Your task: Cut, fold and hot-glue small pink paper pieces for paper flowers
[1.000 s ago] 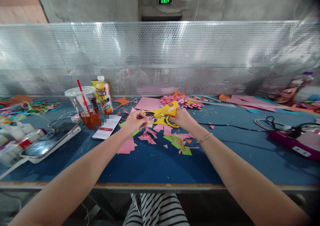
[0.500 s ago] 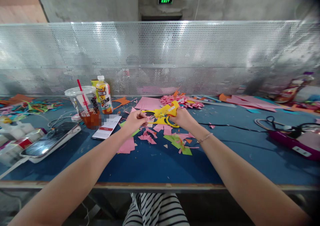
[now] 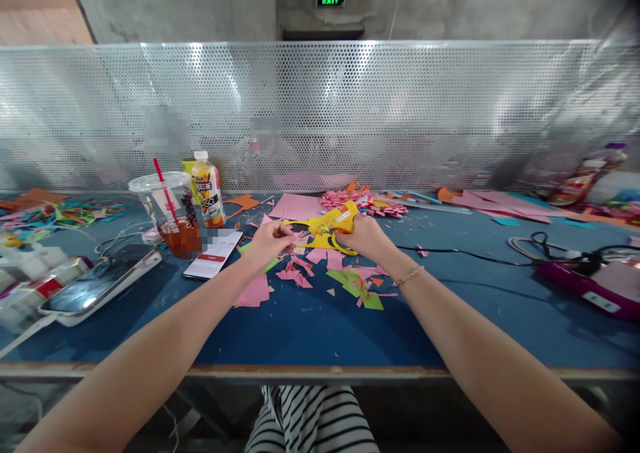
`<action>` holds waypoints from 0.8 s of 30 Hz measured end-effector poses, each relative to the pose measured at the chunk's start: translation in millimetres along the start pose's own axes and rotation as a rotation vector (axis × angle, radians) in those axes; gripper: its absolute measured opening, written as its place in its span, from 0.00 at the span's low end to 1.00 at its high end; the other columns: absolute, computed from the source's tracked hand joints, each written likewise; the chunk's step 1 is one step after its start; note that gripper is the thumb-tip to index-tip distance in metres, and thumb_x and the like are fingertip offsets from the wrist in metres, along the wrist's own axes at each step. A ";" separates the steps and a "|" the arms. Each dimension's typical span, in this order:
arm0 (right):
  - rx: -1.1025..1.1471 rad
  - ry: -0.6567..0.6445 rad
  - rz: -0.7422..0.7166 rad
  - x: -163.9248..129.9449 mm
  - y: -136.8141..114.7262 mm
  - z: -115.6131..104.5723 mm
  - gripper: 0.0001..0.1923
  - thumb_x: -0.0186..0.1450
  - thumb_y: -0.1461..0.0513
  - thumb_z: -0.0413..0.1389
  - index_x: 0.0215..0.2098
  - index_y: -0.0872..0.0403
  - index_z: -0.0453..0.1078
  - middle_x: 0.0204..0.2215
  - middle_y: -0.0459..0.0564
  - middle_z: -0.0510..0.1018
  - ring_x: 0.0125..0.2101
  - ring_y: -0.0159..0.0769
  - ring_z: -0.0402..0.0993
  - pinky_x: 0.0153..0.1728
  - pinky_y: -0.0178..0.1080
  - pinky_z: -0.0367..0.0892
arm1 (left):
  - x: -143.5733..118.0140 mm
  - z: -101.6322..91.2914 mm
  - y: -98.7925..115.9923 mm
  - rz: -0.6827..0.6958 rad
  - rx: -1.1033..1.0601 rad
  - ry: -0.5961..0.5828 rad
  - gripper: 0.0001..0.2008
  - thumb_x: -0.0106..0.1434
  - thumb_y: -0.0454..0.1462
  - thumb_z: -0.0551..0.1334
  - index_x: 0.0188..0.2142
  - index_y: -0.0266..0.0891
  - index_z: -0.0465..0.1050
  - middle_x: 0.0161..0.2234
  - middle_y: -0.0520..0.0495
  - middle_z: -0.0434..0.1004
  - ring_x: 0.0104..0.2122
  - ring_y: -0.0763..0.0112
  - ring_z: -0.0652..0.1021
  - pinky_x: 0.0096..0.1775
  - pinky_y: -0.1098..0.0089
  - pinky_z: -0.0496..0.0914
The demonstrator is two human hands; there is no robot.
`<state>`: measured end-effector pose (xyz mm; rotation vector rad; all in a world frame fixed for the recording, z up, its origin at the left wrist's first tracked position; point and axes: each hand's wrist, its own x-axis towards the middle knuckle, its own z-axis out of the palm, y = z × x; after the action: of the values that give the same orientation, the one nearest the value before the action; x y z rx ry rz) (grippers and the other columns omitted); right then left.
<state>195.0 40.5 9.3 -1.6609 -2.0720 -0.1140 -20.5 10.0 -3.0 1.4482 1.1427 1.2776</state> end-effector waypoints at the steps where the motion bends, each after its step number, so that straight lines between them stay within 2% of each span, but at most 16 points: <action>1: 0.002 -0.001 -0.009 -0.6 -1.3 -0.9 0.12 0.55 0.57 0.52 0.28 0.58 0.69 0.22 0.51 0.72 0.24 0.35 0.69 0.23 0.33 0.58 | 0.4 0.1 -0.5 0.001 0.002 -0.001 0.06 0.49 0.29 0.62 0.22 0.35 0.64 0.17 0.52 0.70 0.21 0.76 0.74 0.27 0.73 0.71; 9: 0.030 -0.003 -0.035 -0.8 -2.2 -2.1 0.12 0.56 0.56 0.52 0.28 0.58 0.69 0.23 0.51 0.73 0.26 0.35 0.69 0.25 0.33 0.59 | -0.5 -0.5 0.3 0.010 0.027 0.001 0.06 0.50 0.29 0.61 0.23 0.35 0.64 0.18 0.52 0.70 0.21 0.76 0.74 0.29 0.71 0.71; 15: 0.056 0.000 0.024 -0.4 -1.4 -1.5 0.14 0.55 0.54 0.53 0.28 0.58 0.68 0.23 0.51 0.72 0.25 0.36 0.69 0.23 0.33 0.59 | -2.7 -0.8 4.3 0.009 -0.011 -0.002 0.06 0.49 0.28 0.62 0.22 0.35 0.64 0.19 0.52 0.70 0.21 0.76 0.74 0.29 0.72 0.71; 24: 0.090 -0.001 0.019 2.2 4.5 4.2 0.11 0.55 0.56 0.52 0.28 0.58 0.66 0.23 0.52 0.71 0.23 0.34 0.67 0.22 0.33 0.58 | 2.6 -1.9 -5.1 0.036 -0.008 0.018 0.05 0.49 0.29 0.61 0.23 0.35 0.64 0.19 0.53 0.69 0.20 0.77 0.73 0.29 0.72 0.70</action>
<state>197.6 45.2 5.5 -1.6258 -2.0310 -0.0133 -22.7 13.7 -7.3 1.4599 1.1263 1.3212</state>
